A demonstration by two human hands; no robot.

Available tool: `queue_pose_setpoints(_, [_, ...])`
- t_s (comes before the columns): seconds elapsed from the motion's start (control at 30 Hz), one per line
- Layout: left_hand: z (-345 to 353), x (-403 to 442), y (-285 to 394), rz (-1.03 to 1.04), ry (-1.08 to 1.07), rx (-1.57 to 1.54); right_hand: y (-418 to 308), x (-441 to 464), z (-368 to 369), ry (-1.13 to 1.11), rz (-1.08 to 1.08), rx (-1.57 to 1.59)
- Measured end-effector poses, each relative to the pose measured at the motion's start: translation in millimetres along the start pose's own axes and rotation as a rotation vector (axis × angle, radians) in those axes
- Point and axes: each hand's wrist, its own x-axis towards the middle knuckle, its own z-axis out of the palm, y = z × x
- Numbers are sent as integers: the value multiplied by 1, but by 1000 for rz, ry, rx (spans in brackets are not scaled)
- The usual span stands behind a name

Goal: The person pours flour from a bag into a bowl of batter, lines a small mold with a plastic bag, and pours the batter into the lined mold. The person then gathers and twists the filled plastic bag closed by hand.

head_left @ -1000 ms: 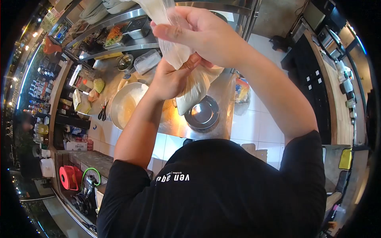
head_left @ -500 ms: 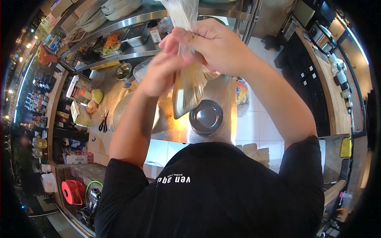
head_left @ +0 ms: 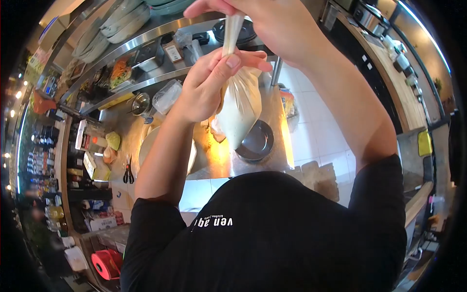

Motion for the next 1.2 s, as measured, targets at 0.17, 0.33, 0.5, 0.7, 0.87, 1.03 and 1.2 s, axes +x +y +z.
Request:
queue_pose_setpoints(0.17, [-3,-3,-18,89,-24,119,-9,-3,9,-69,89,-37])
queue_pose_setpoints(0.33, [2,-10,-21,78,-42,-25,-19,-14,24,-51,107,-279])
queue_pose_setpoints(0.5, [4,-11,-22,102,-106,-76,-23,-21,32,0,245,-268])
queue_pose_setpoints(0.7, [7,0,12,17,-38,-222,-14,-28,28,-33,238,-173])
queue_pose_setpoints(0.87, [-3,0,18,-46,8,-149,-15,-34,35,95,254,-50])
queue_pose_setpoints(1.03, [12,-10,7,-70,-6,126,-25,-29,13,-69,133,228])
queue_pose_setpoints(1.2, [18,-16,-7,-63,23,111,-10,-19,21,-36,64,301])
